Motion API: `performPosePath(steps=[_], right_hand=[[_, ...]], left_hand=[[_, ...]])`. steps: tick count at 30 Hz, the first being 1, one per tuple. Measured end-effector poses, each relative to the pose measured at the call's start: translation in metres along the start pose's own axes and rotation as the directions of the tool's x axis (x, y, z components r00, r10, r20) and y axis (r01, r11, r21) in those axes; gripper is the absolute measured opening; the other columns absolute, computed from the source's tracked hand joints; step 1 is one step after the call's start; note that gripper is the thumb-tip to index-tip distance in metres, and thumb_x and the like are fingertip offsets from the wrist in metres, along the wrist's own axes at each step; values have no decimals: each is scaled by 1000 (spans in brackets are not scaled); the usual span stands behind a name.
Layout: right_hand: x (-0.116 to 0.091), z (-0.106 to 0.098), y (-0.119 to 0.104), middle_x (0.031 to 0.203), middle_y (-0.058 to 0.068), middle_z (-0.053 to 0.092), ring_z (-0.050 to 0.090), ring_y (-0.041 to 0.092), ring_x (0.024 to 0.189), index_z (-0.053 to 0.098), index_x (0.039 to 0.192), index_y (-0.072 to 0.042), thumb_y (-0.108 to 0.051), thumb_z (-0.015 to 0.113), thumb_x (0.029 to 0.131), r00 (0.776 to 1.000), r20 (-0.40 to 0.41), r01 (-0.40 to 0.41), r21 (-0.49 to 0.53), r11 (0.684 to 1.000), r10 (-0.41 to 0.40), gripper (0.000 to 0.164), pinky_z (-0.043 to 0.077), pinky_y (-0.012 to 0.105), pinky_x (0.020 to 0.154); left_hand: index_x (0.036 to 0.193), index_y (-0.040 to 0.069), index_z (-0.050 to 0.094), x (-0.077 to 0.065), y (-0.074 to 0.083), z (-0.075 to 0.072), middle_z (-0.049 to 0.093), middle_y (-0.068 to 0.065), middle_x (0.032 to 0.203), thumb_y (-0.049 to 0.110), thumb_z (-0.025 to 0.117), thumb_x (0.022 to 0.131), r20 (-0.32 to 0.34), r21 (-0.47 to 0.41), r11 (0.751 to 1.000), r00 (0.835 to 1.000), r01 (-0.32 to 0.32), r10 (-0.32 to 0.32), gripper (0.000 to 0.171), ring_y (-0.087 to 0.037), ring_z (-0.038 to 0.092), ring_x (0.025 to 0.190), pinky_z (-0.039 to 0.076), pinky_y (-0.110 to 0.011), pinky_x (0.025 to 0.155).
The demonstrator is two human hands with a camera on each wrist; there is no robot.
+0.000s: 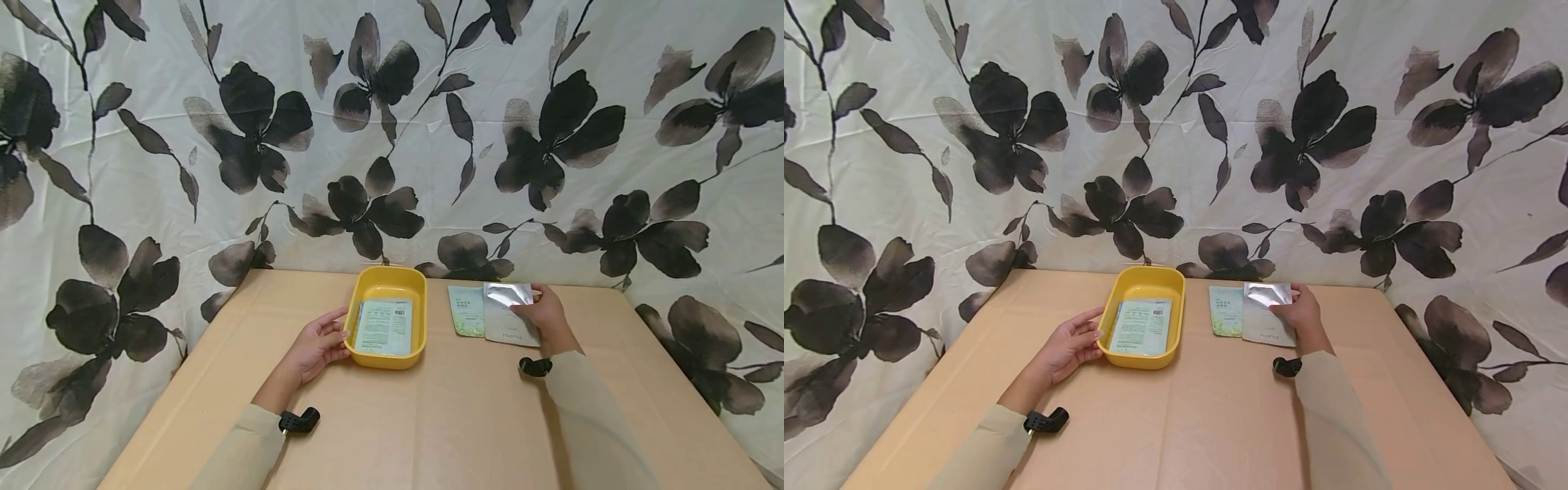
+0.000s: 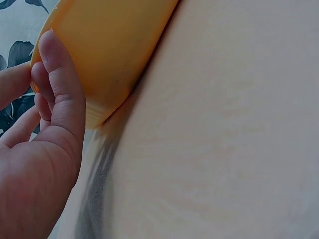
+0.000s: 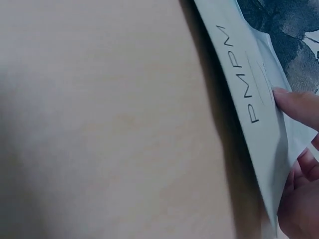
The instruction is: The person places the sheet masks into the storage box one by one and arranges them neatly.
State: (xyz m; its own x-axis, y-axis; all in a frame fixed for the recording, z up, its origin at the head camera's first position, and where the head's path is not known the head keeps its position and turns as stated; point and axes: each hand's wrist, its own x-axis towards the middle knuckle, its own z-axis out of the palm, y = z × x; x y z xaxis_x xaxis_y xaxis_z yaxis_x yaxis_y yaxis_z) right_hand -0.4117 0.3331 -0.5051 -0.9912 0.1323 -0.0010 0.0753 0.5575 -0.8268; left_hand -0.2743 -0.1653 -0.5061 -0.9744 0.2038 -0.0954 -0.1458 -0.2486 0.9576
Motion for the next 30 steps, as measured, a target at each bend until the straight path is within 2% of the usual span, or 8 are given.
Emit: performPosePath(steps=[3,7,12,17,22,25,30], right_hand=[[2,0,0,123,26,56,55,32,102,33,155,3,-12,83,83,1000,12,1,-2,1000,-1,89,47,24,71],[5,0,0,126,25,54,56,32,104,31,157,-1,-10,83,84,1000,25,-10,26,1000,9,90,48,24,71],[7,-2,3,132,25,52,56,33,108,27,160,-6,-11,81,88,998,57,-12,48,999,9,91,51,26,75],[7,-4,6,143,30,53,59,38,118,24,161,-6,-13,79,90,994,100,30,85,996,-38,90,54,31,84],[6,-6,7,145,30,55,61,39,123,23,161,-9,-17,79,91,989,133,50,83,995,-60,90,58,34,88],[6,-8,7,142,31,56,65,36,119,22,162,-9,-20,79,91,987,142,65,71,995,-75,91,58,29,84],[4,-12,4,137,32,59,71,20,101,25,161,-9,-20,79,91,982,158,90,88,992,-103,89,57,22,75]], left_hand=[[160,9,32,0,-1,0,54,-4,110,-2,63,98,6,1,1000,1000,-8,8,70,-11,66,76,64,-27,74],[160,9,33,1,-2,0,55,-4,109,-1,63,98,2,-3,1000,1000,-11,11,70,-11,66,76,64,-28,74],[160,10,34,2,-3,2,55,-4,108,-3,62,98,-13,1,1000,1000,-7,7,69,-12,66,75,64,-28,74],[160,10,34,2,-3,4,55,-4,108,-2,62,98,-13,9,1000,1000,-11,11,69,-12,66,75,64,-28,74],[160,11,34,4,-3,6,55,-4,110,-1,63,98,-18,16,1000,1000,-11,11,70,-12,66,75,64,-28,74],[159,12,35,5,-3,6,54,-6,111,-1,63,98,-28,13,1000,1000,-9,9,69,-13,66,76,64,-29,75],[159,12,37,7,-2,7,54,-6,112,-2,63,98,-38,15,1000,999,-7,8,68,-13,65,76,64,-29,75]])
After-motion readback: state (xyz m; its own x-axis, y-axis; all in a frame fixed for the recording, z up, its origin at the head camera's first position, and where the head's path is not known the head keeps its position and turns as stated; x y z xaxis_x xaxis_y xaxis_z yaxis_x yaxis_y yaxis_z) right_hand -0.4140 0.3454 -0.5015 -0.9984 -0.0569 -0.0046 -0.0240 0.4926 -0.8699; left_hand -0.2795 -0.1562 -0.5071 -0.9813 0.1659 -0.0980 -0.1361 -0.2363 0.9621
